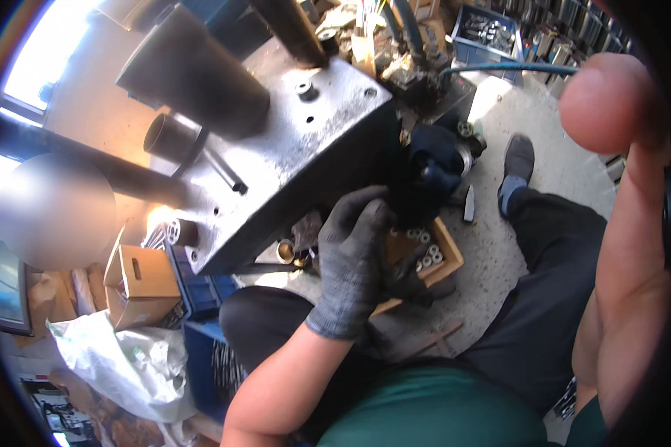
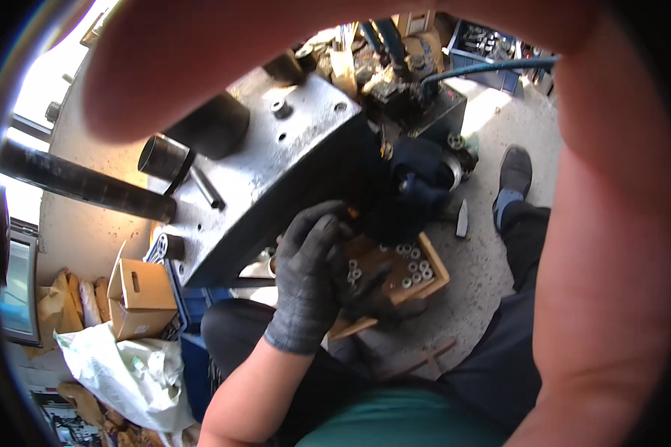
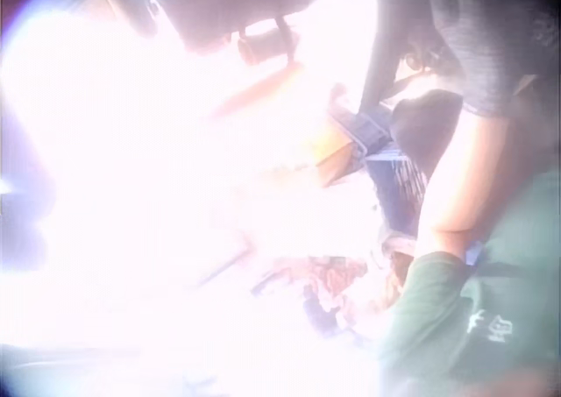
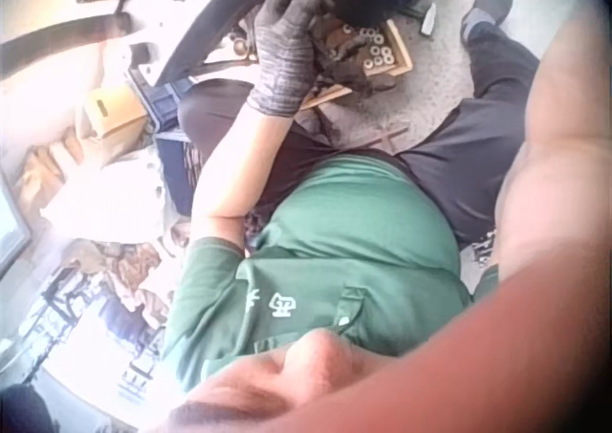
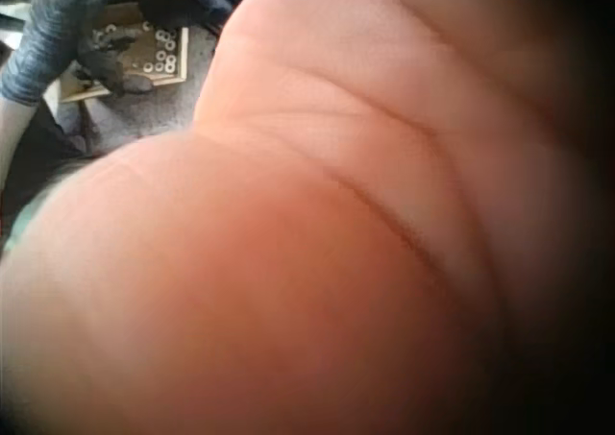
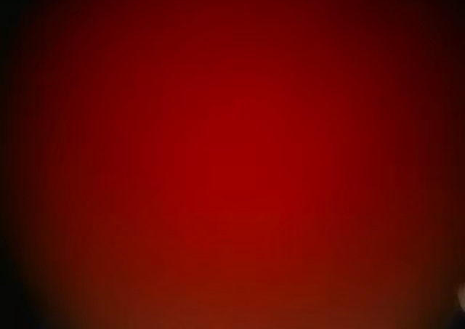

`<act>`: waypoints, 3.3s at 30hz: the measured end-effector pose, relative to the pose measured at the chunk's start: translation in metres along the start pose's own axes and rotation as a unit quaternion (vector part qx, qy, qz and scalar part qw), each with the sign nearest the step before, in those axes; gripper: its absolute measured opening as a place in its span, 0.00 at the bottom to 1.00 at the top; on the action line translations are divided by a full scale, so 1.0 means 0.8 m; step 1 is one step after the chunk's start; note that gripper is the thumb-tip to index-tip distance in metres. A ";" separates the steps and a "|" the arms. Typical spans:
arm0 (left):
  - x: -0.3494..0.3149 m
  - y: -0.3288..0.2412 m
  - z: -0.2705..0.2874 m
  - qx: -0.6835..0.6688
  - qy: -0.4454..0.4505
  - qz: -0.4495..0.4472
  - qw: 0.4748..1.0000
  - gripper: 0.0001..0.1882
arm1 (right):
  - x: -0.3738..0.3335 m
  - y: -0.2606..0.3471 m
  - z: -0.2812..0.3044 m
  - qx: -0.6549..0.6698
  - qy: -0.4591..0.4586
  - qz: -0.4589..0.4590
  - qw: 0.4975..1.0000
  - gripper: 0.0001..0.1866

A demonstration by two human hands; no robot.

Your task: The person wipes metal rings with a cloth, slides them onto a metal shaft, and inserts the assembly into a press machine, pulling the lever to press the components together.

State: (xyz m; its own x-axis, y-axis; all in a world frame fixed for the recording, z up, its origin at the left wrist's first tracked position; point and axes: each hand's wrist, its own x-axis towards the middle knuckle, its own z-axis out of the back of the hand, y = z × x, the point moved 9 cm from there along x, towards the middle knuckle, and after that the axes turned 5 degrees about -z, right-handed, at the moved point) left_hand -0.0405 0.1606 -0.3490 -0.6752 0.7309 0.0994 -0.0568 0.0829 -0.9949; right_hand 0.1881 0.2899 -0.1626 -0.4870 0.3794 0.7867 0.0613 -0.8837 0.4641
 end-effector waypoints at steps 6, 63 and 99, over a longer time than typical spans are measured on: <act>0.004 0.019 -0.036 -0.122 0.016 0.090 0.988 0.12 | 0.009 0.015 -0.028 0.052 0.067 -0.053 0.995 0.38; -0.006 0.054 0.049 -0.594 -0.227 0.255 0.729 0.17 | -0.128 0.169 -0.229 0.394 0.296 0.072 0.867 0.13; 0.031 0.045 0.005 -0.349 -0.182 0.194 0.899 0.13 | -0.112 0.151 -0.242 0.307 0.318 -0.001 0.897 0.11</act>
State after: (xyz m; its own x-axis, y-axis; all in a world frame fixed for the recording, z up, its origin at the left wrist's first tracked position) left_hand -0.0620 0.1792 -0.3825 -0.7475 0.5374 -0.3904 0.6239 0.3664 -0.6903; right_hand 0.0706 0.0960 -0.2560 -0.8737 -0.0248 0.4859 0.4340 -0.4909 0.7554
